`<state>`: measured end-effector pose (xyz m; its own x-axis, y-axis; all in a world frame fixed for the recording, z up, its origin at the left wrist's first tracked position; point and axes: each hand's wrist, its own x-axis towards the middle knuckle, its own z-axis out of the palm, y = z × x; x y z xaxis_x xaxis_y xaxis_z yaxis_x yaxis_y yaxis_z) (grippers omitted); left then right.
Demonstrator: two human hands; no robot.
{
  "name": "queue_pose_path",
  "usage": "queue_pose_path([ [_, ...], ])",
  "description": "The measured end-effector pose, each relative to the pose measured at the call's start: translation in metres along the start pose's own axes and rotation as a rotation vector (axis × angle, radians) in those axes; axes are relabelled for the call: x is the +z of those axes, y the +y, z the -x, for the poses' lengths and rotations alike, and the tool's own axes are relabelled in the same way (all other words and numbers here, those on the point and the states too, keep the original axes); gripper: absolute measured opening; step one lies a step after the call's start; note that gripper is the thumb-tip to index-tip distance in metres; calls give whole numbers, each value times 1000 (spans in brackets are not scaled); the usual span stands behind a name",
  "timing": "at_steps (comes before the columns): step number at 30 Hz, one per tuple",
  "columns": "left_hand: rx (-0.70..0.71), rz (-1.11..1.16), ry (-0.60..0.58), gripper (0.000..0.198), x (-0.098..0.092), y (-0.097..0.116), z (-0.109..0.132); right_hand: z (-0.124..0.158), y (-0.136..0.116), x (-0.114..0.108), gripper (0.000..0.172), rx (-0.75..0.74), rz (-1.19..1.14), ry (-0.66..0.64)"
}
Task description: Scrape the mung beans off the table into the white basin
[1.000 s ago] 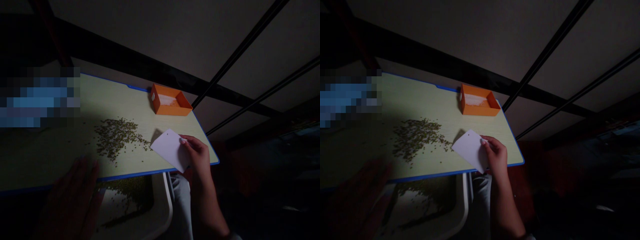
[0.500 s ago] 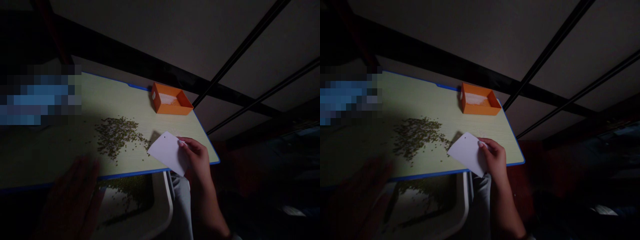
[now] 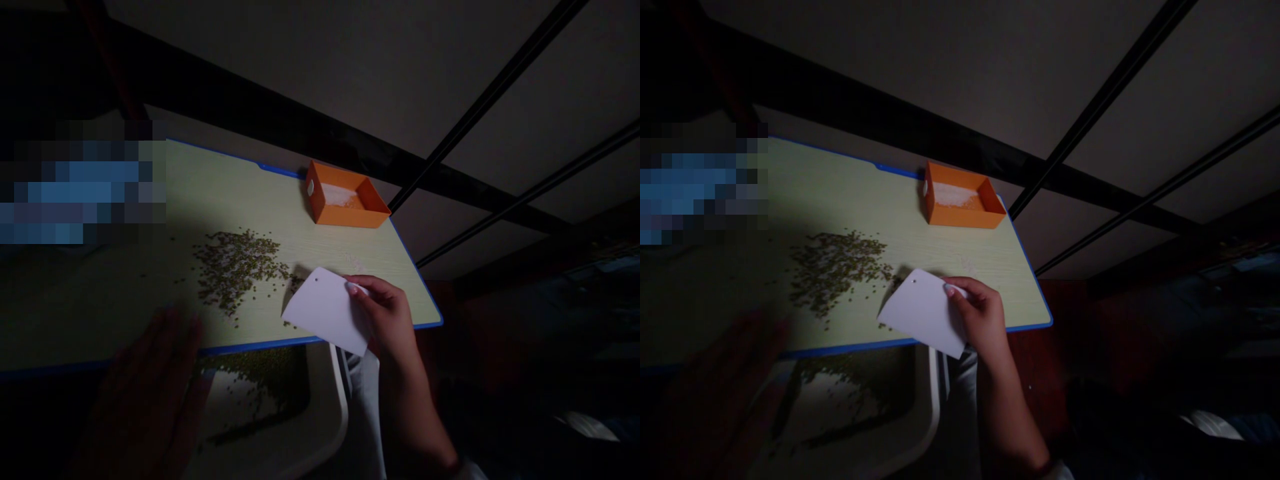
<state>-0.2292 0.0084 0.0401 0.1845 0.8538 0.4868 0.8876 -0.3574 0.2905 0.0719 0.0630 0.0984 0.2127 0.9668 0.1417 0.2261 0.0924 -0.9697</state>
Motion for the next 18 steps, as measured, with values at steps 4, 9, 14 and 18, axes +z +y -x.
queue_pose_path([
  [4, 9, -17, -5, 73, -1, 5, -4, 2, -3, 3, 13, -1, 4, -37],
  [9, 36, -19, 11, 71, -2, 3, -5, 6, -9, 4, 14, -13, 21, -71],
  [14, 90, 1, 53, 65, -2, -2, -3, 12, -13, 2, 11, -25, 14, -108],
  [18, 94, 9, 56, 63, -3, -2, -3, 18, -12, -10, 11, -72, 16, 15],
])
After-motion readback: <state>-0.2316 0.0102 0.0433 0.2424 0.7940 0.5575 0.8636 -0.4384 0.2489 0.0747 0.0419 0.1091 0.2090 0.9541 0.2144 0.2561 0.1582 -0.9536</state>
